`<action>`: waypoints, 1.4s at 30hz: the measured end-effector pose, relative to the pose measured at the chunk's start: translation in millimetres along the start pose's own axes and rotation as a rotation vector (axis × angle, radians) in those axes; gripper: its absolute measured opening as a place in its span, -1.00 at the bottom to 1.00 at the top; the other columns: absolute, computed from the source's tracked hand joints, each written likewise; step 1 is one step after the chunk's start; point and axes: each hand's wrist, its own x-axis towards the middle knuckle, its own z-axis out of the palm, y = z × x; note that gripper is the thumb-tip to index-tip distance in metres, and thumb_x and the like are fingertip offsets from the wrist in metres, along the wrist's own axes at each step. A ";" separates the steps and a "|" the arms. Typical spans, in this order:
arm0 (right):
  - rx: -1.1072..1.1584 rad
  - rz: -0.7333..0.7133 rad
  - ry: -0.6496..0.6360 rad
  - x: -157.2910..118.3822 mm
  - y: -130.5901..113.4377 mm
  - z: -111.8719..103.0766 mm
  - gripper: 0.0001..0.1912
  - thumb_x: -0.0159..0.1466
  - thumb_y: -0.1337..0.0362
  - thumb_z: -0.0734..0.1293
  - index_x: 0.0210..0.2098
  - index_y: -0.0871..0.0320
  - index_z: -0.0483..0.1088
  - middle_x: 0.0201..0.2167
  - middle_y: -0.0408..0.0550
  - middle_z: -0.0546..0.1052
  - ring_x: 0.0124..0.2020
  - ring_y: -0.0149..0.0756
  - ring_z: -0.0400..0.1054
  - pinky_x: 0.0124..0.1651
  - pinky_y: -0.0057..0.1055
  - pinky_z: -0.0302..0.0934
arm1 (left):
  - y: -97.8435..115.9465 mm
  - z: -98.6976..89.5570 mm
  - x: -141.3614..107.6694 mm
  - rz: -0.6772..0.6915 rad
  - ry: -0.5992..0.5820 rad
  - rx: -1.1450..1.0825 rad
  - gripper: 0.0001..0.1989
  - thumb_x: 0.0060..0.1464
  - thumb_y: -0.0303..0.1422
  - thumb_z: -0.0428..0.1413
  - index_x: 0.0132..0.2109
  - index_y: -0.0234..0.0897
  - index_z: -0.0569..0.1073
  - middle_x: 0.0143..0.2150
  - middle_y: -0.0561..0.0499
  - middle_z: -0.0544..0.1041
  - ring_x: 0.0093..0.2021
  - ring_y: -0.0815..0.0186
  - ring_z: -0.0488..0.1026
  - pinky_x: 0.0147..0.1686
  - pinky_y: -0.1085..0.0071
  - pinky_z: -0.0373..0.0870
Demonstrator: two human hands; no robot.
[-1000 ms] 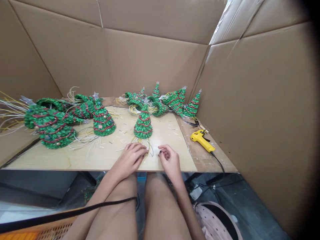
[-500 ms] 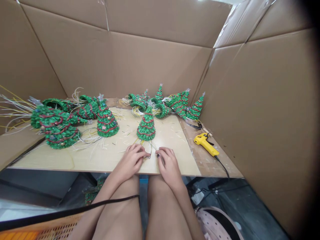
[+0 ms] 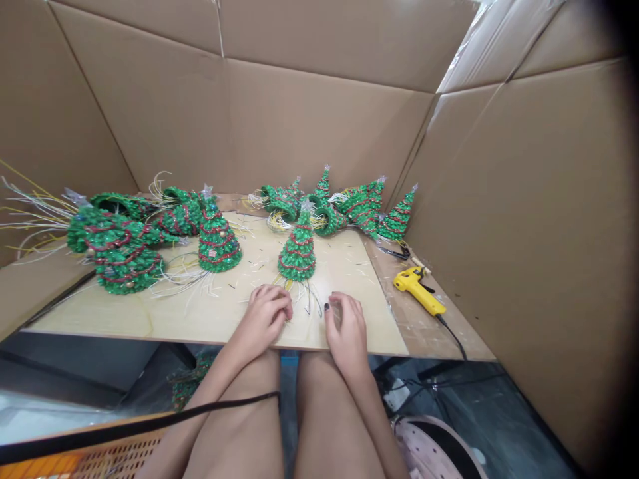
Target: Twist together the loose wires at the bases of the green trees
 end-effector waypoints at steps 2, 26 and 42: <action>0.024 0.018 0.013 -0.1 0.5 -0.3 -0.83 0.24 0.36 0.17 -0.19 0.16 0.31 -0.22 0.04 0.44 -0.08 -0.15 0.26 0.00 -0.17 0.18 | 1.7 -0.4 0.0 -0.014 0.008 0.023 -0.77 0.05 -0.58 -0.08 -0.41 -0.25 0.40 -0.17 0.00 0.44 -0.03 0.21 0.28 0.12 0.11 0.02; 0.256 0.010 -0.045 64.8 -0.4 2.9 -0.31 0.13 0.18 0.36 0.21 0.08 0.08 0.11 0.10 0.34 0.16 -0.12 0.20 0.20 -0.06 0.08 | 2.1 1.1 0.8 -0.141 0.030 -0.067 -0.74 0.13 -0.53 -0.17 -0.19 -0.19 0.35 -0.01 -0.04 0.37 0.08 0.18 0.23 0.08 0.14 0.13; 0.720 0.040 -0.208 154.7 0.2 47.9 -0.38 -0.01 0.19 0.46 0.02 0.10 0.26 -0.09 -0.03 0.51 -0.09 -0.22 0.43 -0.08 -0.29 0.36 | -17.1 -2.8 -9.6 -0.227 0.307 -0.355 -0.76 0.20 -0.39 -0.12 -0.05 -0.10 0.36 0.08 -0.04 0.35 0.19 0.16 0.22 0.18 0.10 0.20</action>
